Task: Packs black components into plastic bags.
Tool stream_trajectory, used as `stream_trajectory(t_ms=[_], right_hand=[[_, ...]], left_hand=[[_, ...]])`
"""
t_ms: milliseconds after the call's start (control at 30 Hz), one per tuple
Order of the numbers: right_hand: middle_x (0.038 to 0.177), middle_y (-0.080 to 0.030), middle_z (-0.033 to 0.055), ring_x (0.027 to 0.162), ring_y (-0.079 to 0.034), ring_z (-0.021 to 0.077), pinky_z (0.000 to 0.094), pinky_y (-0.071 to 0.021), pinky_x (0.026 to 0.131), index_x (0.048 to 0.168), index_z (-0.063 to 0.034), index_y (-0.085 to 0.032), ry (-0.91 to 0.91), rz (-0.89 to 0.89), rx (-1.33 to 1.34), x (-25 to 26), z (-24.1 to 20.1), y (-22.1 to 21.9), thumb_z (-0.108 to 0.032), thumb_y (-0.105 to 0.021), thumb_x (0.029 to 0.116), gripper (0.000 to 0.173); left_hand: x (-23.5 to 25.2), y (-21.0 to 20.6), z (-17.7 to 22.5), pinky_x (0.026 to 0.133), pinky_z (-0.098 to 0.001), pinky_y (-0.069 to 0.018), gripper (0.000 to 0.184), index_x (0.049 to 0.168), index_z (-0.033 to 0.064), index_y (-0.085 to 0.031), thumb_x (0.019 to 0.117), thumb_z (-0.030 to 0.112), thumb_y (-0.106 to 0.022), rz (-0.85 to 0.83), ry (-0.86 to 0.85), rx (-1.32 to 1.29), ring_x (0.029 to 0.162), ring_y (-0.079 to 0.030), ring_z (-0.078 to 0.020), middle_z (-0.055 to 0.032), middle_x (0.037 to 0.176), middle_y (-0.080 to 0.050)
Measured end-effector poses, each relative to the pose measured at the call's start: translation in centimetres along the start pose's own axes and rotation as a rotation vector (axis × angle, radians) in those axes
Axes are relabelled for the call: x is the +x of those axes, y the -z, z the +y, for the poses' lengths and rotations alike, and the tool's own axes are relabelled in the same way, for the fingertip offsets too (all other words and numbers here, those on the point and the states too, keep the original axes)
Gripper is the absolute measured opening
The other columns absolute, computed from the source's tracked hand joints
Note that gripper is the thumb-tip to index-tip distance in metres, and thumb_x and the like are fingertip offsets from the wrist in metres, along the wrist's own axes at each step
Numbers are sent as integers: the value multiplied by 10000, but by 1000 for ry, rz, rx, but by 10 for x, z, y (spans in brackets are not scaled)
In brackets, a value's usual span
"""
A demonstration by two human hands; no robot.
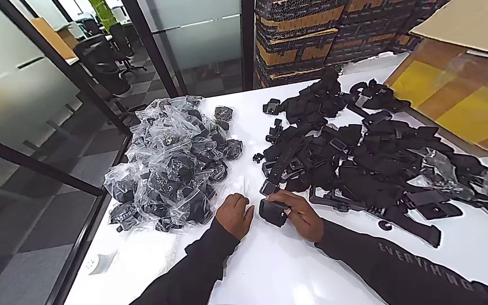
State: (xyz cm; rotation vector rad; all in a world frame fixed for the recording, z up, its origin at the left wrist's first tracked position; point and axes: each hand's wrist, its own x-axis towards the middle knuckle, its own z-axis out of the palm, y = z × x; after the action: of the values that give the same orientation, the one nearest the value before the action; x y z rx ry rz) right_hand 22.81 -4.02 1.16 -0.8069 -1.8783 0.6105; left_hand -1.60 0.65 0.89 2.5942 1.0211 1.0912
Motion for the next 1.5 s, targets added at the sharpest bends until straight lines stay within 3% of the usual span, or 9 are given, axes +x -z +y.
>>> stream_trajectory(t_ms=[200,433,700,900,1067,1167,1267,1400,1500], right_hand=[[957,-652,96,878,-643,193,363,-548,753,1260,-108,-680,17,-219,-192,-5,-2,-2,-271,-379,978,443],[975,-648,101,892,-643,206,373,-548,768,1287,-107,-660,22,-305,-177,-3,-3,-1,-262,-384,987,436],[1003,-654,99,912,-650,204,377,-556,781,1306,-116,-650,2,-319,-177,-2,-3,0,-223,-399,973,431],[1024,-659,98,934,-656,203,386,-560,798,1310,-123,-647,-6,-324,-176,-2,-3,0,-228,-388,987,426],[1025,-658,88,936,-657,219,415,-553,759,1315,-133,-633,17,-380,-222,0,-7,1,-419,-367,995,506],[1024,-663,82,929,-664,215,417,-568,756,1316,-141,-632,-20,-382,-252,-1,-10,-1,-612,-537,930,617],[1013,-668,72,918,-668,205,402,-576,754,1305,-154,-635,-37,-356,-291,-1,-11,-5,-527,-737,836,608],[1035,-668,86,923,-671,209,401,-581,766,1310,-145,-628,-56,-343,-296,-2,-9,-5,-431,-748,854,551],[1034,-665,88,922,-670,205,395,-583,770,1314,-143,-627,-57,-335,-284,-2,-8,-5,-418,-756,850,554]], left_hand=[[2,0,-4,781,-387,-617,117,940,18,-714,896,117,-668,84,5,52,847,-724,-260,-125,900,-726],[-1,-1,3,622,-469,-612,323,1181,-15,-714,931,158,-606,22,102,87,672,-733,-280,-124,789,-742],[-1,2,2,692,-452,-628,289,994,31,-760,993,250,-571,-16,82,77,766,-756,-251,-101,832,-759],[-2,3,1,708,-453,-626,236,911,69,-766,946,263,-637,-46,68,106,816,-750,-253,-81,859,-761],[-2,3,1,739,-445,-625,217,850,75,-750,937,229,-624,-51,68,113,863,-749,-250,-75,908,-767],[-2,1,-2,775,-429,-620,207,839,62,-744,931,206,-627,-48,60,101,887,-742,-259,-88,927,-763],[-2,1,-1,778,-437,-627,201,869,25,-745,937,176,-630,-71,86,88,858,-753,-268,-116,904,-761],[1,6,4,759,-508,-626,198,1073,5,-740,945,47,-596,-96,146,17,844,-761,-324,-163,913,-758],[1,5,1,789,-474,-630,202,991,19,-746,906,-46,-575,-72,103,-34,910,-752,-306,-165,988,-747]])
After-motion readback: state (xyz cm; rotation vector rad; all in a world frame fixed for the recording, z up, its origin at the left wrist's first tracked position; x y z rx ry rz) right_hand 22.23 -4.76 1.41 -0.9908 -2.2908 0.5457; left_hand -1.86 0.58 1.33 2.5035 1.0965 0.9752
